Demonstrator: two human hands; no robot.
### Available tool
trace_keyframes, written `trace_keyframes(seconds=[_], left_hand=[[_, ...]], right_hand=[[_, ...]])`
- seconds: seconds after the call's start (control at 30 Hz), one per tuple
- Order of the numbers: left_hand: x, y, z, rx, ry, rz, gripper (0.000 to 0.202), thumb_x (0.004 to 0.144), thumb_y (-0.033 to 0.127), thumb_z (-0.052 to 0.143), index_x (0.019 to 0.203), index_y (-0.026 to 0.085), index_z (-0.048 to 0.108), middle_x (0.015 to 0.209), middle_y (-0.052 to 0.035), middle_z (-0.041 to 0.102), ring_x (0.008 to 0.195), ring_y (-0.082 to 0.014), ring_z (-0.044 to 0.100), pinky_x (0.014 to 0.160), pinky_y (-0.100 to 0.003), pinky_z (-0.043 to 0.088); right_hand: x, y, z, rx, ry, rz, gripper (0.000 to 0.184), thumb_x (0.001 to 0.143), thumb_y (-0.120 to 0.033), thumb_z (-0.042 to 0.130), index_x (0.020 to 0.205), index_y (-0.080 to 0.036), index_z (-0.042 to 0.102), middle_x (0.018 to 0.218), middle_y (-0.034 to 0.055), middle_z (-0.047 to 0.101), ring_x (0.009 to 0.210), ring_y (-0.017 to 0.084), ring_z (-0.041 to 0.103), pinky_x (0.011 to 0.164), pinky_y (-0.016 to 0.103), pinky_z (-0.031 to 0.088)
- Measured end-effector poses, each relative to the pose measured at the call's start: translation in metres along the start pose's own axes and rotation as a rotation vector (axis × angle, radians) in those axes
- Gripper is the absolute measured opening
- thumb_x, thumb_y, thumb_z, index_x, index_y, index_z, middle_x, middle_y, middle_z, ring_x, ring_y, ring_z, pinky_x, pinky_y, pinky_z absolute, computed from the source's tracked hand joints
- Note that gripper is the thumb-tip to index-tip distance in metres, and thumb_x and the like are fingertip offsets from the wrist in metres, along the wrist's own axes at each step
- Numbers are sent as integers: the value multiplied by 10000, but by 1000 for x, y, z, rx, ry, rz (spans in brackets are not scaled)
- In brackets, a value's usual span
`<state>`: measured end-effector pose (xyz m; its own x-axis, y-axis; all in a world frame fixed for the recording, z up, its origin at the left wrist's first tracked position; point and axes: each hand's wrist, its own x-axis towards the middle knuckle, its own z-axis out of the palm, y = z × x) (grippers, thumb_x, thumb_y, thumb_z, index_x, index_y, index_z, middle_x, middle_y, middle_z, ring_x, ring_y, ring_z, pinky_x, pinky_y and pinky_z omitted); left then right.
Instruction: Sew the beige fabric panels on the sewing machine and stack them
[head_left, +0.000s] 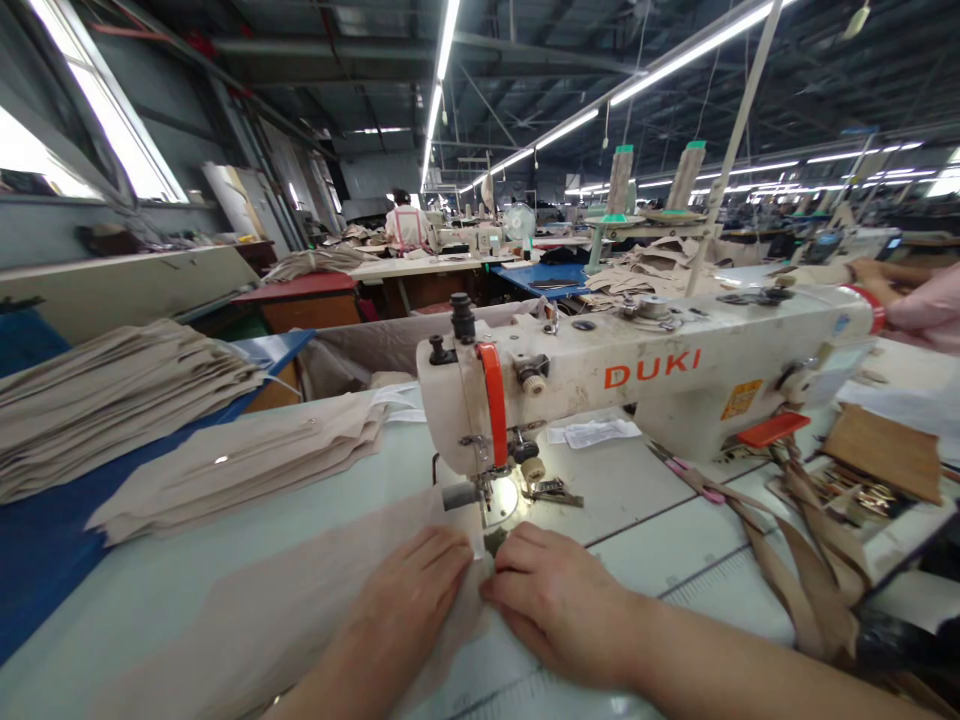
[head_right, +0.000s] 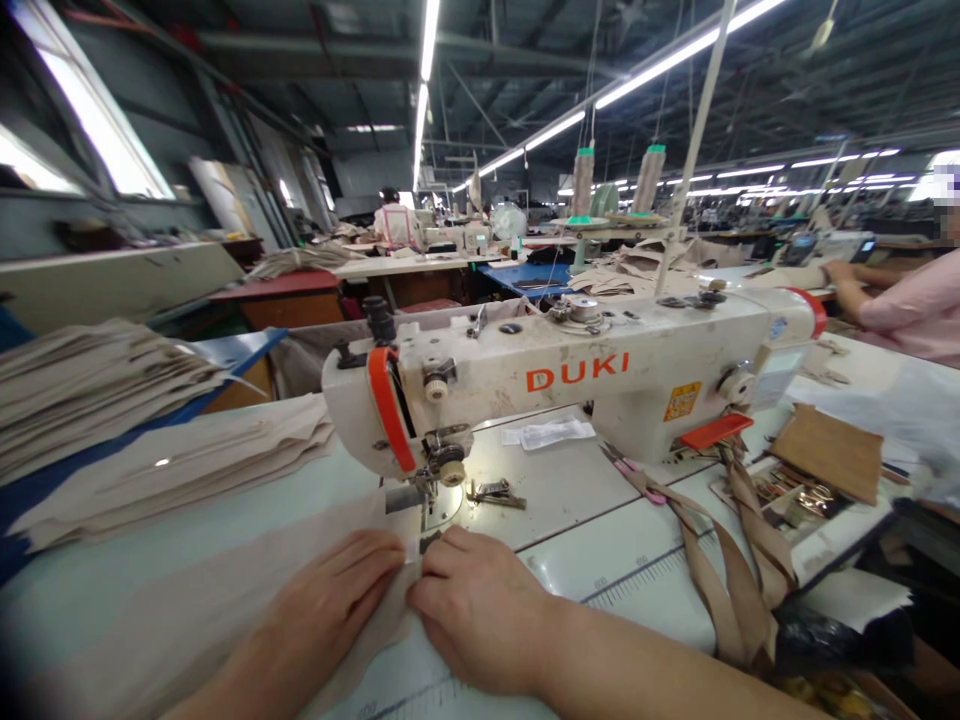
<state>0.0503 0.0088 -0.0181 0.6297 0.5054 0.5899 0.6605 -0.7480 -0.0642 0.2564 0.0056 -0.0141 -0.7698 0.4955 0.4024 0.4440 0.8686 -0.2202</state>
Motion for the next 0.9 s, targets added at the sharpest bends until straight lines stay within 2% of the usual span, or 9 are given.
trace_keyframes(seconds=[0.4,0.57,0.77,0.9], left_hand=[[-3,-3,2,24,-32,3,318,868,23,360,922,179,632,889,-31,721,828,-159,678,799,-271,580],[-5,-1,0,28,-120,-19,358,841,-7,368,972,187,639,943,-38,730,885,-171,685,839,-302,577],[-6,2,-4,11,-135,-51,319,858,31,379,967,169,646,972,-62,726,908,-180,685,833,-311,582],[-12,5,-9,-6,-142,-103,284,883,119,421,1034,189,651,1051,-62,724,974,-183,679,869,-315,570]], right_hand=[[1,-2,-4,30,-4,11,186,903,-133,463,941,-154,644,854,58,603,845,192,485,770,288,414],[2,1,-5,27,-24,39,162,918,-164,483,933,-171,644,863,54,614,851,190,505,782,290,426],[15,7,-13,-150,-85,112,160,943,-256,528,1023,-164,631,906,60,627,887,208,532,830,324,433],[21,7,-16,-244,-160,46,157,944,-260,531,912,-149,637,877,65,614,873,209,529,813,318,428]])
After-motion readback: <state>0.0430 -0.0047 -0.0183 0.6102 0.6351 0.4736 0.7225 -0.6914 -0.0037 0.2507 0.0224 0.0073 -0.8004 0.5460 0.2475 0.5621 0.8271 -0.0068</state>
